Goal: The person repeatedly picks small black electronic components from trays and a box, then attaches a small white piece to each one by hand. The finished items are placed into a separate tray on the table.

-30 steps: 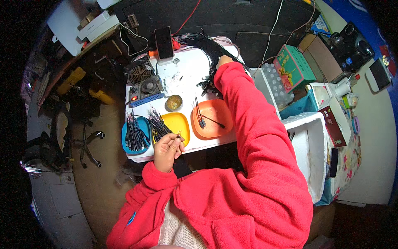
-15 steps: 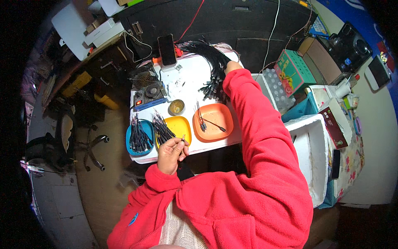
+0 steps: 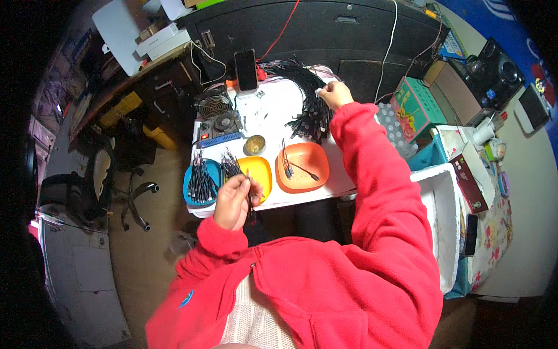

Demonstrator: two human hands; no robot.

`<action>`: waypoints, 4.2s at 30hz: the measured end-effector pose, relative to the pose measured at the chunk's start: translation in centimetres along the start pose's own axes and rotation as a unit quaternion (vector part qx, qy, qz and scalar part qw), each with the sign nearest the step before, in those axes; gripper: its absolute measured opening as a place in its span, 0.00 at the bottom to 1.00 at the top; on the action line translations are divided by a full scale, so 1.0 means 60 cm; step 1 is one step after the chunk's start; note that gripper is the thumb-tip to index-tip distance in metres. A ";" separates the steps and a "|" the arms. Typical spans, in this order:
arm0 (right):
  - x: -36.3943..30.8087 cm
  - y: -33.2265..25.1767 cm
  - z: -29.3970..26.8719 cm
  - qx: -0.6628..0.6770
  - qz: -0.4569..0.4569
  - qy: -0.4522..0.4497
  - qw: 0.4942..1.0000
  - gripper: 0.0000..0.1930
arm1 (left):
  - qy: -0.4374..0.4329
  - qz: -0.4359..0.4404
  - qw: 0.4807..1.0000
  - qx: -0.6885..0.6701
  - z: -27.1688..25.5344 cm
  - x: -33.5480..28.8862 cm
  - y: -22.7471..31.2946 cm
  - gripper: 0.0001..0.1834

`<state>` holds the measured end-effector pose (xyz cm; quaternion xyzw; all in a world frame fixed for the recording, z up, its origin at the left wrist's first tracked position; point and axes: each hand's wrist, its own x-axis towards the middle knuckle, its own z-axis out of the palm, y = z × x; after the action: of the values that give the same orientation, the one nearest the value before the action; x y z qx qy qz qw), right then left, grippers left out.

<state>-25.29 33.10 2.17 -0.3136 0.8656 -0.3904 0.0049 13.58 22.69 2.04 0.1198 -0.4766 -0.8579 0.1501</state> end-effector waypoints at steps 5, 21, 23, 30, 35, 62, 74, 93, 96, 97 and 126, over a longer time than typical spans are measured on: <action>-0.256 -0.152 -0.011 0.102 -0.258 0.021 0.960 0.08 | -0.079 0.007 0.988 -0.131 0.043 0.070 0.019 0.07; -0.426 -0.204 0.082 0.399 -0.089 -0.235 0.882 0.12 | -0.126 0.164 0.978 0.031 0.038 -0.038 0.073 0.08; -0.400 -0.224 0.046 0.552 -0.041 -0.259 0.792 0.12 | -0.115 0.141 0.983 -0.001 0.040 -0.057 0.061 0.08; -0.391 -0.277 0.020 0.595 -0.054 -0.244 0.764 0.09 | -0.138 0.076 0.986 -0.046 0.046 -0.067 0.048 0.09; -0.420 -0.285 0.032 0.565 -0.092 -0.123 0.811 0.06 | 0.048 0.211 0.969 0.121 0.058 -0.062 0.031 0.08; -0.484 -0.273 0.042 0.799 0.021 -0.228 0.556 0.04 | -0.079 0.072 0.994 -0.018 0.072 -0.102 0.014 0.09; -0.479 -0.250 0.050 0.783 0.103 -0.322 0.522 0.11 | -0.063 0.068 0.991 0.093 0.059 -0.100 0.001 0.08; -0.477 -0.240 0.052 0.543 -0.007 -0.236 0.806 0.10 | -0.090 -0.006 0.986 0.142 0.035 -0.096 0.011 0.07; -0.481 -0.230 0.055 0.598 0.062 -0.268 0.752 0.09 | -0.088 -0.019 0.988 0.122 0.036 -0.103 0.009 0.07; -0.478 -0.225 0.052 0.645 0.123 -0.217 0.723 0.09 | -0.090 -0.023 0.989 0.119 0.036 -0.105 0.010 0.07; -0.508 -0.218 -0.004 0.510 0.046 -0.310 0.801 0.08 | -0.148 0.405 0.629 0.646 0.050 -0.108 0.021 0.13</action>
<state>6.17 43.38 4.03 -0.3297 0.5067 -0.6570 0.4505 18.72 26.80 5.06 -0.1478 -0.9251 -0.1890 0.2944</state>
